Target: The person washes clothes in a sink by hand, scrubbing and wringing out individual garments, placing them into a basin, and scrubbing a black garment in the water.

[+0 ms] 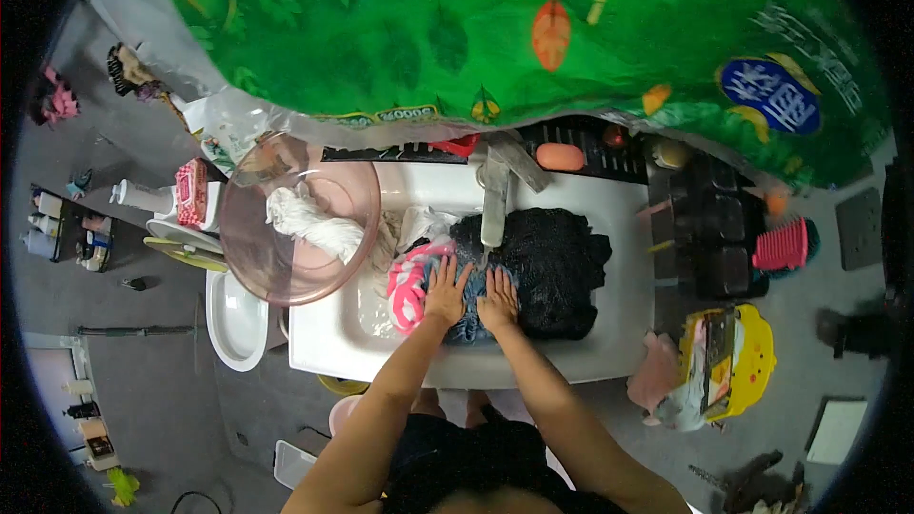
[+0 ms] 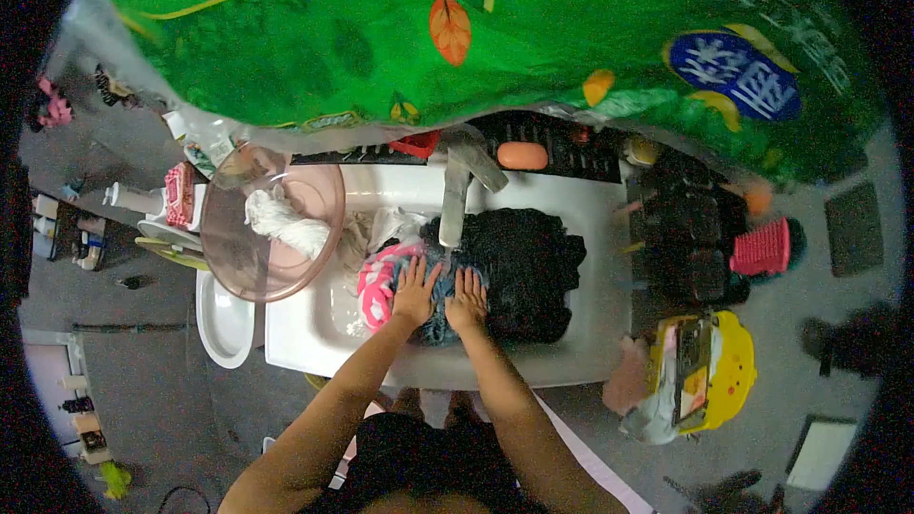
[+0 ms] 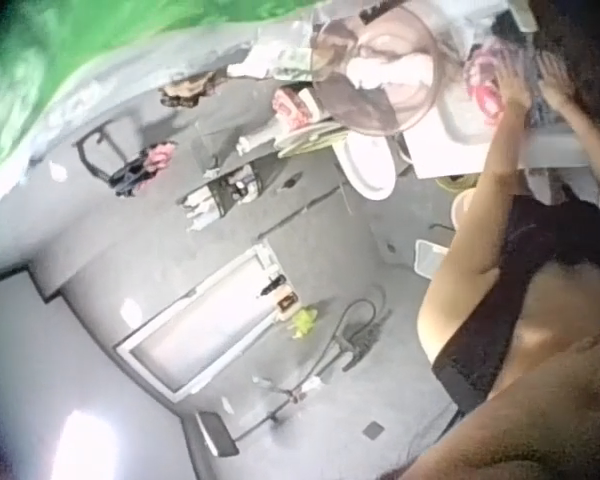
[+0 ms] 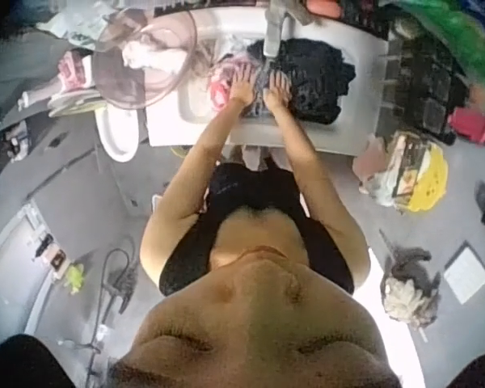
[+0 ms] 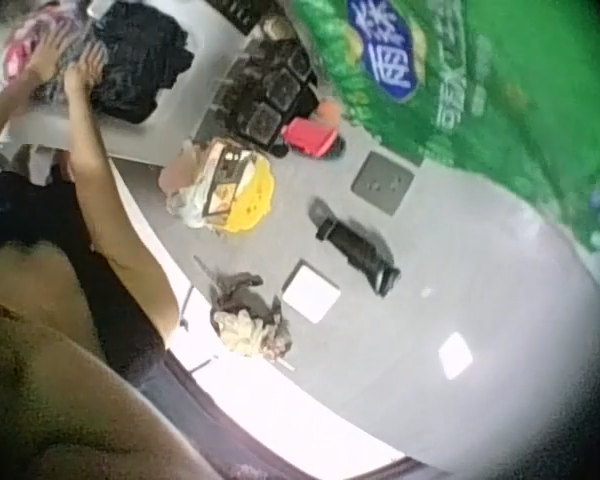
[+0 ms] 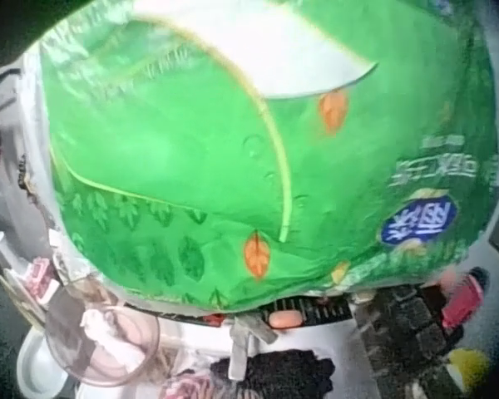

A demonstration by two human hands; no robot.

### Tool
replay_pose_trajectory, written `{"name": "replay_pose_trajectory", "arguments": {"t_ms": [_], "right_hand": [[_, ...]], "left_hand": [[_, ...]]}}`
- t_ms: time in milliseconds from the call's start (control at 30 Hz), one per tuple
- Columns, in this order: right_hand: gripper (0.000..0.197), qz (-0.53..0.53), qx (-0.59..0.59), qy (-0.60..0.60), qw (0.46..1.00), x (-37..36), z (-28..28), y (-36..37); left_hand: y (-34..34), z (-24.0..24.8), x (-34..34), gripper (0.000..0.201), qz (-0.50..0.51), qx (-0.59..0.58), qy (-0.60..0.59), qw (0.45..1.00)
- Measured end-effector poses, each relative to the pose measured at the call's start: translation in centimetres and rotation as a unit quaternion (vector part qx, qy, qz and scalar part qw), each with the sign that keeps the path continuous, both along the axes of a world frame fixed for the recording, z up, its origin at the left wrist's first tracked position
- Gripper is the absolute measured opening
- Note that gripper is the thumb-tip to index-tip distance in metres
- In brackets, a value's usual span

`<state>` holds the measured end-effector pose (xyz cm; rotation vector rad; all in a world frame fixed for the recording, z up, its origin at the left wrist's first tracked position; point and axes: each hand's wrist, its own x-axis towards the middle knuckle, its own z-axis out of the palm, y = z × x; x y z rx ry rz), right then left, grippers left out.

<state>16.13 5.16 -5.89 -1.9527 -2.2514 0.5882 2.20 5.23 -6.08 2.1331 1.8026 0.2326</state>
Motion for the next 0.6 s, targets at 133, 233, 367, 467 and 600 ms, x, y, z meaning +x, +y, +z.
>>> {"name": "replay_pose_trajectory", "arguments": {"t_ms": [133,233,367,467,600], "right_hand": [[0.067,0.02,0.024,-0.015,0.999,-2.8,-2.7,0.5],[0.062,-0.055,-0.099,-0.09,0.99,-0.6,-5.0,1.1],[0.048,-0.012,-0.106,0.044,0.993,-6.3,-0.1,2.5],[0.047,0.034,-0.027,0.003,0.999,-3.2,-2.7,2.3],[0.045,-0.179,-0.11,0.234,0.949,1.5,-3.1,2.0]], "left_hand": [[-0.7,-9.2,-3.7,0.075,0.013,0.034,-0.137,0.99],[0.3,-12.5,-0.2,0.068,0.018,0.094,-0.113,0.989],[0.2,-17.5,-6.6,0.051,0.104,-0.219,-0.055,0.969],[1.1,-14.5,-3.2,0.053,0.126,-0.172,-0.258,0.942],[1.5,-0.8,2.3,0.062,-0.05,-0.019,0.014,0.998]]}}
